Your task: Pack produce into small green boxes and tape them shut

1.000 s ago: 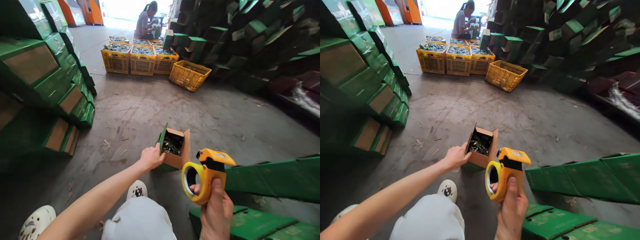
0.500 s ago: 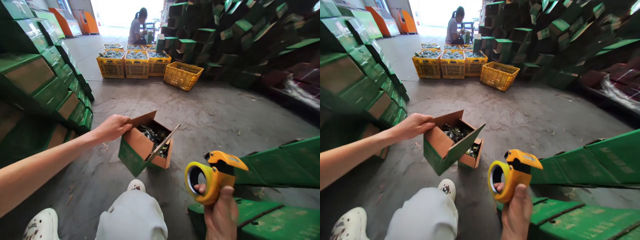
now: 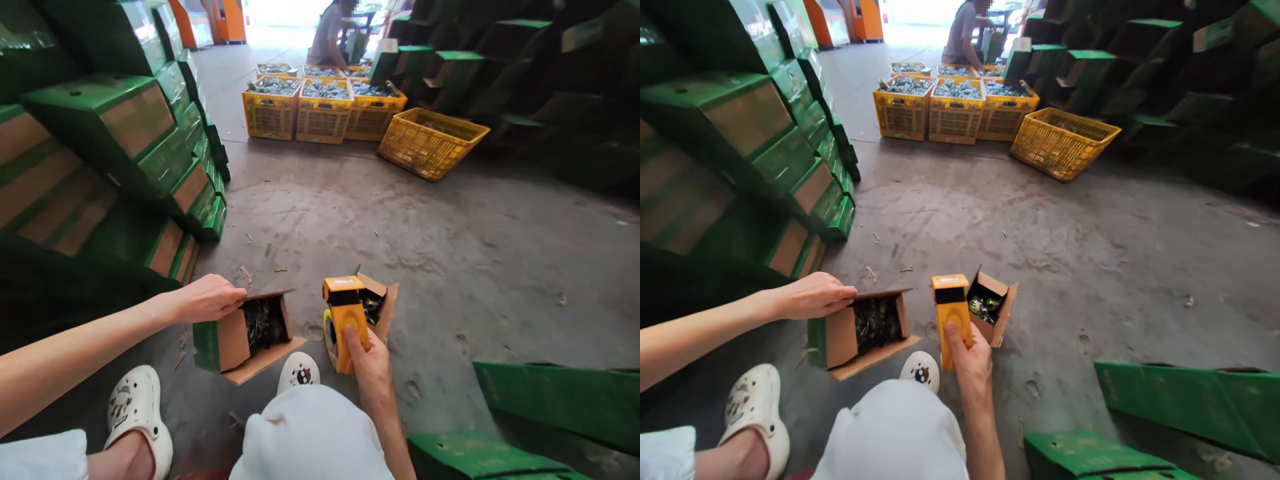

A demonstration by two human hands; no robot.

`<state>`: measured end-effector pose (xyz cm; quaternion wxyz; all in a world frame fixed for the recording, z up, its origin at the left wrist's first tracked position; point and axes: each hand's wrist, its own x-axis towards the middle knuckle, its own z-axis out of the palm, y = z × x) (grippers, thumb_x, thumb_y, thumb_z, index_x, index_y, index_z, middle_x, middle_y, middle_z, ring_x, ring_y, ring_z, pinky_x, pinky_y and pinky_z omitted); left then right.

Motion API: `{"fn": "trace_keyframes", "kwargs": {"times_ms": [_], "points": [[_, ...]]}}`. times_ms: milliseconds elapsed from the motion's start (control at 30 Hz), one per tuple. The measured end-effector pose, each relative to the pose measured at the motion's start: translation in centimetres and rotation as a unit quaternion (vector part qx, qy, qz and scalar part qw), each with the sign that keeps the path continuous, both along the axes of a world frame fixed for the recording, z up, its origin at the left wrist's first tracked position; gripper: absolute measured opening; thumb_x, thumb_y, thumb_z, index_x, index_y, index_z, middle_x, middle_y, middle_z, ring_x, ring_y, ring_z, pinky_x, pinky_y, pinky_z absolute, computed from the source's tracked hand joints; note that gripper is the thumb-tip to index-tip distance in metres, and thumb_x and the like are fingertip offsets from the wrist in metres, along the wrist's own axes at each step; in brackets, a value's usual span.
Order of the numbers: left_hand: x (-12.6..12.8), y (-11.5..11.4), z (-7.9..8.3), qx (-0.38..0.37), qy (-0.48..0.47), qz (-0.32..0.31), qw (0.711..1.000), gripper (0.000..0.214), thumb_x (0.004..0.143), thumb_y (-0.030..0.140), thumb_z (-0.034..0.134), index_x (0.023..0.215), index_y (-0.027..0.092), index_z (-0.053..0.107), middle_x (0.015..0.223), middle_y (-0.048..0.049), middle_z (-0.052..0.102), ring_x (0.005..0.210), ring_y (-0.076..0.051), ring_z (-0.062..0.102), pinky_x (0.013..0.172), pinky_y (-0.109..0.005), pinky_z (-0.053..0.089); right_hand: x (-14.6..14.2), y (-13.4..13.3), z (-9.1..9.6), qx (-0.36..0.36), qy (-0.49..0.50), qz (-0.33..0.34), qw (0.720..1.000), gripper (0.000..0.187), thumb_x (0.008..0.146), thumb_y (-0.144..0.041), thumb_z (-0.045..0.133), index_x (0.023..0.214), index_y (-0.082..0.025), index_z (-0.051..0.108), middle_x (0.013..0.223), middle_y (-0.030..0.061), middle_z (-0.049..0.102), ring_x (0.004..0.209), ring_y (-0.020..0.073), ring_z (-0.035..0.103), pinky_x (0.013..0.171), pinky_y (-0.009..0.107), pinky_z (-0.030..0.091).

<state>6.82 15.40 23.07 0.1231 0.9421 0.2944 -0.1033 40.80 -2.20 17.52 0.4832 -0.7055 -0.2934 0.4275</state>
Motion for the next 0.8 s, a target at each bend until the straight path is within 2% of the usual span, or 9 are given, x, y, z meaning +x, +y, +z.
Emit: {"fn": "trace_keyframes", "kwargs": {"times_ms": [133,233,367,467,533,600,667,733,800], "points": [[-4.4,-0.8,-6.3,-0.060,0.010,0.002,0.998,0.027,0.108,0.034,0.047,0.089,0.024,0.064,0.084,-0.0043,0.073,0.080,-0.020,0.071,0.073,-0.026,0.045,-0.9,2.3,-2.7,-0.060,0.006,0.023,0.998,0.082,0.065,-0.088,0.078,0.105,-0.017,0.072,0.084,0.0100,0.079,0.072,0.0297,0.077,0.062,0.035,0.059],[-7.3,-1.2,-10.4,-0.094,0.079,0.076,0.989,0.026,0.106,0.028,0.047,0.090,0.024,0.067,0.091,-0.0065,0.076,0.087,-0.022,0.074,0.076,-0.026,0.047,-2.2,2.8,-4.2,-0.089,-0.008,0.055,0.994,0.074,0.064,-0.082,0.080,0.102,-0.019,0.070,0.085,0.0103,0.080,0.079,0.0322,0.078,0.067,0.038,0.059],[-9.8,-1.7,-12.5,-0.098,0.082,0.200,0.971,0.027,0.107,0.031,0.046,0.107,0.025,0.072,0.105,-0.0099,0.079,0.101,-0.028,0.076,0.085,-0.031,0.052,-4.1,2.8,-6.1,-0.129,-0.095,0.117,0.980,0.061,0.068,-0.074,0.077,0.098,-0.021,0.068,0.091,0.0089,0.080,0.087,0.0306,0.076,0.074,0.037,0.056],[-10.3,-3.0,-12.8,-0.139,0.006,0.305,0.942,0.046,0.099,0.025,0.056,0.144,0.028,0.062,0.120,-0.0115,0.078,0.113,-0.031,0.075,0.093,-0.035,0.054,-5.2,3.1,-8.0,-0.140,-0.139,0.164,0.967,0.054,0.068,-0.070,0.073,0.094,-0.024,0.063,0.093,0.0078,0.078,0.089,0.0300,0.073,0.076,0.036,0.054],[-10.1,-4.3,-13.5,-0.214,-0.067,0.409,0.885,0.077,0.092,0.023,0.064,0.165,0.026,0.040,0.134,-0.0129,0.074,0.108,-0.029,0.076,0.087,-0.033,0.056,-5.9,3.6,-9.2,-0.147,-0.167,0.185,0.957,0.051,0.069,-0.069,0.071,0.092,-0.025,0.057,0.091,0.0071,0.076,0.089,0.0299,0.072,0.075,0.036,0.052],[-9.5,-5.7,-14.8,-0.311,-0.143,0.506,0.792,0.099,0.085,0.026,0.071,0.172,0.023,0.023,0.139,-0.0153,0.069,0.093,-0.024,0.076,0.072,-0.029,0.057,-6.6,4.3,-10.0,-0.152,-0.193,0.201,0.948,0.049,0.071,-0.068,0.070,0.090,-0.027,0.051,0.088,0.0055,0.074,0.087,0.0290,0.072,0.073,0.035,0.050],[-8.8,-6.8,-16.3,-0.385,-0.212,0.561,0.701,0.112,0.081,0.031,0.079,0.173,0.020,0.014,0.128,-0.0150,0.073,0.077,-0.020,0.073,0.058,-0.025,0.053,-7.6,5.1,-10.3,-0.154,-0.211,0.218,0.940,0.049,0.074,-0.067,0.071,0.091,-0.027,0.047,0.085,0.0036,0.071,0.084,0.0277,0.071,0.070,0.033,0.049],[-8.1,-7.3,-17.8,-0.420,-0.260,0.575,0.652,0.117,0.078,0.035,0.086,0.171,0.018,0.017,0.105,-0.0084,0.076,0.066,-0.016,0.069,0.052,-0.022,0.048,-8.7,6.0,-10.2,-0.157,-0.236,0.241,0.928,0.049,0.075,-0.063,0.073,0.095,-0.027,0.046,0.085,0.0033,0.071,0.082,0.0273,0.070,0.070,0.033,0.048],[-7.5,-7.3,-18.8,-0.419,-0.265,0.589,0.638,0.116,0.074,0.038,0.092,0.167,0.019,0.026,0.090,-0.0025,0.075,0.056,-0.014,0.065,0.049,-0.021,0.046,-9.9,6.7,-10.0,-0.177,-0.270,0.258,0.911,0.050,0.076,-0.058,0.076,0.101,-0.026,0.046,0.087,0.0058,0.072,0.084,0.0285,0.071,0.072,0.033,0.047]]}}
